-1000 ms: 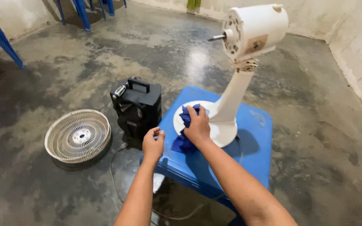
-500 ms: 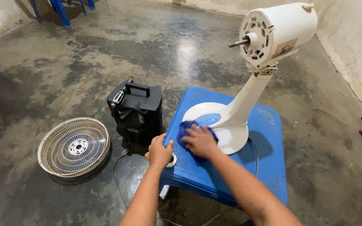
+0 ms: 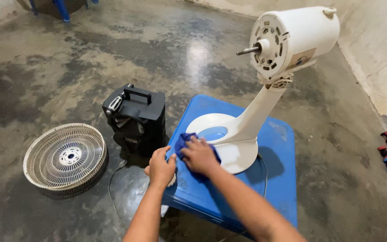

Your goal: The person wipes the base of a white pedestal fan with a blue cloth, then attaches the front fan cage and secures it with a nut. The task involves cleaning and reassembling the fan components.

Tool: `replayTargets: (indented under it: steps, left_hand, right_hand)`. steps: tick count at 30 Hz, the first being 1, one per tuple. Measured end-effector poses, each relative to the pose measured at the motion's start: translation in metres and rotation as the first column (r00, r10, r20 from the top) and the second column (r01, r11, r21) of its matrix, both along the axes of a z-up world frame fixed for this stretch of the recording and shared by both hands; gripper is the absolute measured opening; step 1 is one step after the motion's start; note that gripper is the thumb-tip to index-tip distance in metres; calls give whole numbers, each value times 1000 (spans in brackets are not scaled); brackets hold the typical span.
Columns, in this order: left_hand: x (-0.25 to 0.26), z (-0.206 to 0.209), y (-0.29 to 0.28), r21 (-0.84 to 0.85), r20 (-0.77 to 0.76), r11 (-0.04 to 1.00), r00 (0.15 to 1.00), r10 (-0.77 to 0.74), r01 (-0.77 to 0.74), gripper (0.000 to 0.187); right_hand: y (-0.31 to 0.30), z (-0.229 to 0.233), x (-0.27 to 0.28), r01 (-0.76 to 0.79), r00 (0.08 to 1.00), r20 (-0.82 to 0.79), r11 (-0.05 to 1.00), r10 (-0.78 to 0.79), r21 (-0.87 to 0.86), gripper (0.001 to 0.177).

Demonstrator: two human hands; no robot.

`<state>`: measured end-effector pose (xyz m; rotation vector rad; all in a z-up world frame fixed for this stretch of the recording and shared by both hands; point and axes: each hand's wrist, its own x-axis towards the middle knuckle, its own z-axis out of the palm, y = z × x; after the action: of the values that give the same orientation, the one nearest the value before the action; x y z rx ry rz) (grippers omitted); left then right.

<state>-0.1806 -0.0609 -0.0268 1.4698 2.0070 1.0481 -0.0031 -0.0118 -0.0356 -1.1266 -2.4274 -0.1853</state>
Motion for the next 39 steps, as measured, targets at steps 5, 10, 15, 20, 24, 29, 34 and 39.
replayTargets:
  steps: [5, 10, 15, 20, 24, 29, 34, 39]
  left_hand:
    - [13, 3, -3, -38, -14, 999, 999, 37, -38, 39]
    - [22, 3, 0, -50, -47, 997, 998, 49, -51, 39]
    - [37, -1, 8, 25, -73, 999, 997, 29, -28, 37]
    - [43, 3, 16, 21, -95, 1000, 995, 15, -14, 37]
    - [42, 2, 16, 16, -120, 1000, 993, 18, -16, 37]
    - [25, -13, 30, -89, -161, 996, 987, 17, -32, 41]
    - [-17, -51, 70, -263, -101, 964, 995, -4, -23, 53]
    - [-31, -98, 117, -378, 205, 908, 973, -108, 180, 85]
  right_hand:
    - [43, 40, 54, 364, 925, -101, 930, -367, -53, 26]
    - [41, 30, 41, 267, 944, -170, 957, -284, -114, 30]
    - [14, 14, 27, -78, 994, -66, 990, 86, 115, 39]
    - [37, 41, 56, 259, 966, 3, 961, -260, -101, 36]
    - [38, 39, 57, 358, 926, -121, 933, -359, -31, 45]
    - [16, 20, 46, 159, 978, -133, 987, -159, -12, 47]
    - [-1, 30, 44, 298, 943, -141, 953, -302, -52, 48]
    - [-23, 23, 39, 591, 781, -80, 774, -620, -225, 53]
